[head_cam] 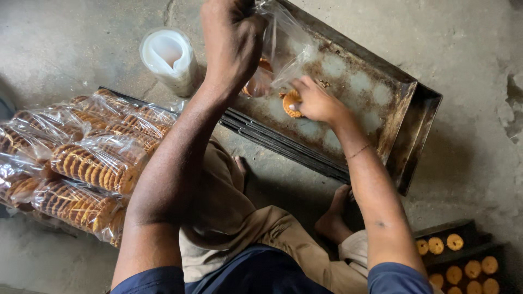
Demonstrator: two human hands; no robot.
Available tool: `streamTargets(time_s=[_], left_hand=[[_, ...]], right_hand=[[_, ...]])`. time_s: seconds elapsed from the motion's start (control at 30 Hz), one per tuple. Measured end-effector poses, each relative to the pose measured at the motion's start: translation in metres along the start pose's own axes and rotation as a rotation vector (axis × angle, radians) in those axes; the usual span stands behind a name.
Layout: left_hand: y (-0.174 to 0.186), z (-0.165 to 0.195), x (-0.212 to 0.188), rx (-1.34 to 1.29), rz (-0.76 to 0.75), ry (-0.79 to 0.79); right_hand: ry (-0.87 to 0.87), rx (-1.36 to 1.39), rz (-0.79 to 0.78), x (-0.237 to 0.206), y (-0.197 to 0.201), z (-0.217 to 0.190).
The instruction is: The person sits on the floor and packs round, ridged cookies from metal baking trays into clear plastic bags. They place cookies into the bags, fold the tops, and set the filled bags aside on a stack of previously packed items.
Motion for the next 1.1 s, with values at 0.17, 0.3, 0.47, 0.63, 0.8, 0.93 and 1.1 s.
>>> streamTargets(time_s=[0.17, 0.3, 0.47, 0.63, 0.8, 0.93, 1.1], left_hand=[[-0.008, 0.002, -0.003, -0.054, -0.044, 0.003], [-0.015, 0.014, -0.006, -0.008, 0.004, -0.196], [-0.060, -0.024, -0.002, -0.049, -0.197, 0.195], [-0.109, -0.022, -0.008, -0.180, -0.323, 0.182], [-0.119, -0.002, -0.023, 0.105, -0.215, -0.039], [-0.129, 0.010, -0.022, 0.375, -0.218, -0.023], [-0.137, 0.022, -0.026, 0.309, -0.359, 0.044]], right_hand=[[0.079, -0.021, 0.131, -0.017, -0.013, 0.012], [-0.059, 0.206, 0.175, -0.050, -0.019, 0.017], [0.336, 0.457, 0.723, -0.141, 0.101, -0.035], [0.967, 0.218, 0.742, -0.181, 0.137, -0.111], [0.394, -0.614, 0.404, -0.109, 0.087, -0.071], [0.022, -0.346, 0.004, -0.060, 0.064, -0.014], [0.137, -0.351, 0.000, -0.028, 0.060, -0.044]])
Point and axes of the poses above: each hand's wrist, its own x-axis towards the middle knuckle, its own y-axis out of the back of the hand, z = x × y, the point moved 9 cm from there along x, towards the middle knuckle, and after that the axes turned 4 degrees about x, right-handed, at the moved point
